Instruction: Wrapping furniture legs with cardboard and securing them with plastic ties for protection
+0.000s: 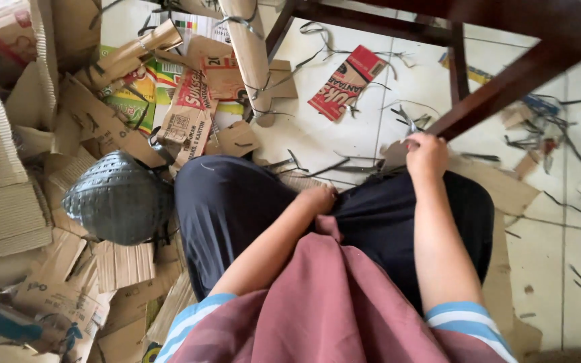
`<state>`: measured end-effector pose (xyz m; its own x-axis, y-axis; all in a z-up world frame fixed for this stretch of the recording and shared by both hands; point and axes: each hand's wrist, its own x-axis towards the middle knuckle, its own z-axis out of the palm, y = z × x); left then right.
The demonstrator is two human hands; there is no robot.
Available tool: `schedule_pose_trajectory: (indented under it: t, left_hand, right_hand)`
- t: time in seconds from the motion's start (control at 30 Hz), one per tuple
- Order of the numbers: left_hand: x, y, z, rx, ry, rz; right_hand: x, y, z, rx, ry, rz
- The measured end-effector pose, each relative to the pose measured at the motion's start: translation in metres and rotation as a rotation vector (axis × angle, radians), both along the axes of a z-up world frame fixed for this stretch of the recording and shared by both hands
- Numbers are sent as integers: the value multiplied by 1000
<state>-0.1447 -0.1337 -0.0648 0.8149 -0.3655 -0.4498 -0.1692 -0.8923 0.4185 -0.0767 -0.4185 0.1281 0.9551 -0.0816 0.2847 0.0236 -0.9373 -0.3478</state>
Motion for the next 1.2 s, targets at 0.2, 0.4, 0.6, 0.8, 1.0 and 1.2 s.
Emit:
schedule_pose_trajectory:
  t: [0.2, 0.4, 0.6, 0.8, 1.0, 1.2]
  left_hand:
    - [-36, -25, 121, 178, 111, 141]
    - [-64, -62, 185, 0, -67, 137]
    - [-64, -75, 124, 45, -324, 83]
    - [-64, -71, 137, 42, -365, 28]
    - [-27, -84, 157, -542, -194, 318]
    - [37, -159, 94, -554, -474, 353]
  right_hand:
    - [-72, -19, 115, 112, -489, 159]
    - [-105, -38, 249, 101, -721, 279]
    - [-103, -27, 297, 381, -786, 486]
    - [-65, -33, 239, 303, -897, 257]
    - [-67, -46, 192, 713, -899, 264]
    - [-66, -70, 210, 681, -892, 242]
